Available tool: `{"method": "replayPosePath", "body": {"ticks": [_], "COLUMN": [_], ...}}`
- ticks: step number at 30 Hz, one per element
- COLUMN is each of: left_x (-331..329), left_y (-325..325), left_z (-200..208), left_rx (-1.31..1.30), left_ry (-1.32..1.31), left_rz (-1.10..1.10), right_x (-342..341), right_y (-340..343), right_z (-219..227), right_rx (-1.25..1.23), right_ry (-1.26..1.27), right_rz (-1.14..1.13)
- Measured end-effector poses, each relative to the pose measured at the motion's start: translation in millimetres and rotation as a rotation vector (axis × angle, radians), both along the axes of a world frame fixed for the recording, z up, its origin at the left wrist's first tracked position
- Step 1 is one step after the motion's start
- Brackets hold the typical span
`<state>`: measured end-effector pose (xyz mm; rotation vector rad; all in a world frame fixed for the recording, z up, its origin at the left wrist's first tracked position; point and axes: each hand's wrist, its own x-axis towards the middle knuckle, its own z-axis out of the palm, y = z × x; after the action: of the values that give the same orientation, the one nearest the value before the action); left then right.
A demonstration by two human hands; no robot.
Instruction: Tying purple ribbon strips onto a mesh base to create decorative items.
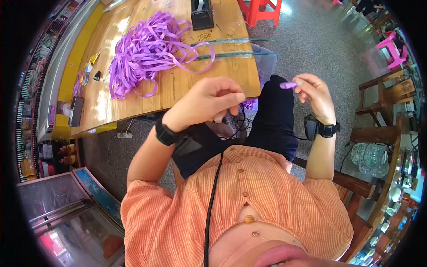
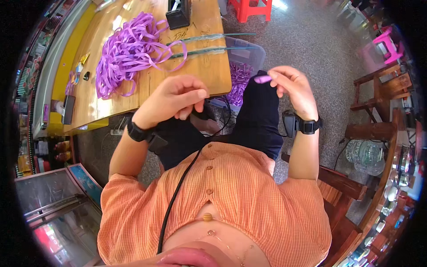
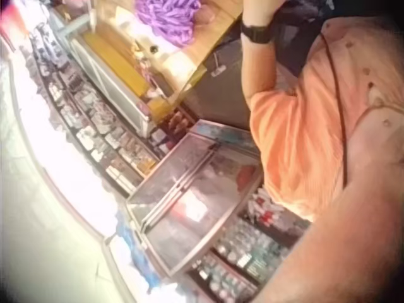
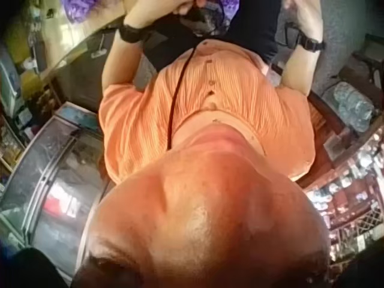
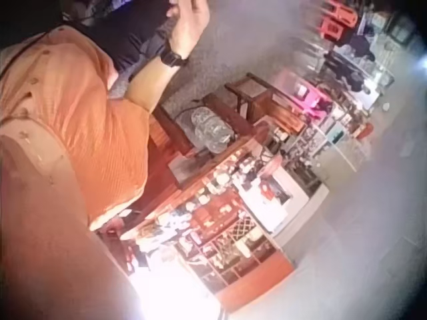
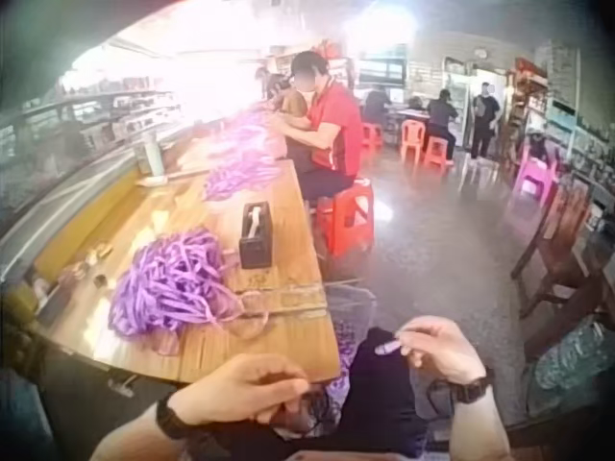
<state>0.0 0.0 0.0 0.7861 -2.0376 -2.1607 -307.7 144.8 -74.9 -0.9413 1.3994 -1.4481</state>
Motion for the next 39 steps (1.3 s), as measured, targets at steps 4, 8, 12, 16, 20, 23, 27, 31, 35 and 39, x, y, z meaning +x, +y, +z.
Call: {"method": "replayPosePath", "body": {"ticks": [4, 8, 12, 16, 20, 23, 27, 31, 35, 39], "left_x": [7, 9, 14, 12, -16, -44, -59, -47, -14, -10], "left_y": [-16, -48, -78, -77, -52, -15, 7, 0, -13, -18], "left_z": [1, 12, 5, -9, -9, -5, 2, 4, 25, 28], "left_rx": [-0.223, -0.558, -1.021, -1.219, -1.361, -1.285, -1.178, -1.107, -0.917, -0.802], "left_ry": [-0.026, -0.022, -0.061, -0.200, 0.178, 0.167, 0.145, 0.293, 0.006, 0.064], "left_rz": [0.086, 0.162, 0.185, -0.005, -0.008, -0.072, -0.138, -0.050, -0.228, -0.149], "right_x": [-17, -19, -9, -21, -7, 49, 90, 66, 51, 26], "right_y": [-45, -102, -130, -104, -56, -35, -34, -25, -14, -14], "right_z": [-63, -107, -117, -95, -37, 21, 29, 22, 40, 45], "right_rx": [0.240, 0.248, 0.320, 0.167, -0.194, -0.380, -0.279, -0.129, -0.327, -0.318], "right_ry": [0.244, 0.324, 0.345, 0.282, 0.219, 0.337, 0.282, 0.475, 0.272, 0.239], "right_rz": [0.005, -0.018, -0.038, -0.184, -0.480, -0.168, 0.127, 0.146, -0.265, -0.330]}}
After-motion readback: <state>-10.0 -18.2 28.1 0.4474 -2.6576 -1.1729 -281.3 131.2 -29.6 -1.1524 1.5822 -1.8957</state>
